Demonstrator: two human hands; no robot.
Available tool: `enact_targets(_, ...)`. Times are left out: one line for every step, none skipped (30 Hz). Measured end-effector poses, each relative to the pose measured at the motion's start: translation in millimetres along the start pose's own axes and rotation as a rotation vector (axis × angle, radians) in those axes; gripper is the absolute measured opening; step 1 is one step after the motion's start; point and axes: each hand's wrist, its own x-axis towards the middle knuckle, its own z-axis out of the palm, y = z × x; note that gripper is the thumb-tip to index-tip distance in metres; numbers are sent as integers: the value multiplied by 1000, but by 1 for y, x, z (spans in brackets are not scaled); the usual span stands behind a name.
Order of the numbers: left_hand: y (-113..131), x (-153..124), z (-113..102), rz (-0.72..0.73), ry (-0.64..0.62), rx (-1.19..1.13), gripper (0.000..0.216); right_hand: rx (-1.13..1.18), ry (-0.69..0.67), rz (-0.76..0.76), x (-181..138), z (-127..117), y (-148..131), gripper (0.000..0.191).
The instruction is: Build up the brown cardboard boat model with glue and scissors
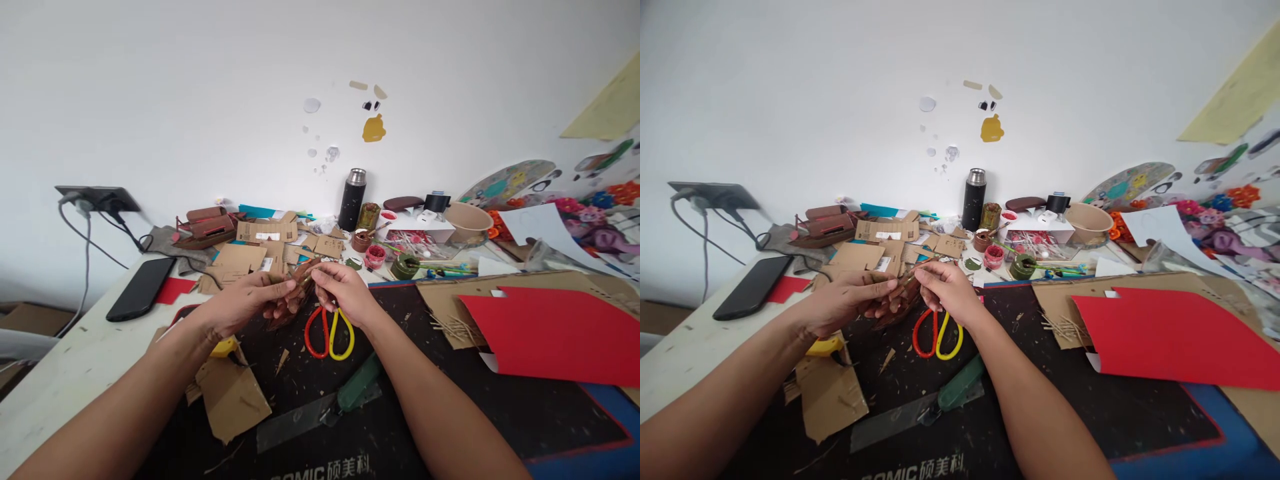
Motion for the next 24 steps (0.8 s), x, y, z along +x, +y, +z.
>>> enact_targets(0, 0, 0, -3, 5, -7, 45, -3, 0, -1, 0, 0, 0, 49)
enact_targets(0, 1, 1, -6, 11, -14, 45, -5, 0, -2, 0, 0, 0, 49)
enact_targets(0, 1, 1, -7, 16, -21, 45, -6, -1, -4, 0, 0, 0, 49)
enact_targets(1, 1, 2, -6, 16, -23, 45, -6, -1, -5, 0, 0, -1, 48)
enact_targets(1, 1, 2, -4, 15, -19, 45, -7, -2, -5, 0, 0, 0, 48)
enact_targets(1, 1, 2, -2, 15, -10, 45, -7, -1, -5, 0, 0, 0, 48)
enact_targets(1, 1, 2, -2, 17, 7, 47, -9, 1, -5, 0, 0, 0, 48)
enact_targets(1, 1, 1, -4, 24, 31, 49, -11, 5, -5, 0, -1, 0, 48)
enact_targets(0, 1, 1, -6, 42, 58, 52, -13, 9, -5, 0, -1, 0, 48)
enact_targets(-1, 1, 0, -6, 67, 79, 55, -15, 13, -4, 0, -1, 0, 48)
enact_targets(-3, 1, -2, -5, 95, 90, 59, -16, 16, -2, 0, -1, 0, 49)
enact_targets(-4, 1, -4, 0, 120, 92, 62, -16, 19, -1, 0, -1, -1, 49)
enact_targets(-5, 0, -6, 6, 140, 84, 64, -15, 23, 1, 0, -1, -1, 49)
enact_targets(-5, 0, -8, 15, 151, 75, 65, -15, 25, 3, -1, -1, -1, 50)
enact_targets(-5, 0, -10, 25, 147, 75, 65, -15, 26, 4, -1, -1, -2, 50)
enact_targets(-3, 0, -12, 37, 131, 93, 63, -15, 25, 4, -1, -1, -2, 50)
enact_targets(-2, -1, -13, 49, 106, 128, 60, -15, 24, 4, -1, -1, -2, 50)
enact_targets(1, -1, -14, 61, 75, 171, 57, -17, 22, 4, 0, -1, -2, 50)
enact_targets(3, -1, -15, 70, 46, 215, 55, -19, 22, 5, 0, -1, -2, 50)
enact_targets(6, -2, -16, 75, 23, 255, 52, -21, 24, 6, 0, -1, -2, 50)
enact_targets(9, -2, -15, 77, 9, 286, 51, -23, 27, 8, 0, 0, -1, 50)
enact_targets(11, -2, -15, 76, -1, 312, 50, -26, 29, 8, 0, 0, -1, 50)
enact_targets(12, -3, -14, 74, -5, 331, 50, -29, 29, 8, 0, 0, 0, 49)
enact_targets(13, -3, -13, 70, -8, 345, 49, -33, 28, 6, 0, 0, 0, 49)
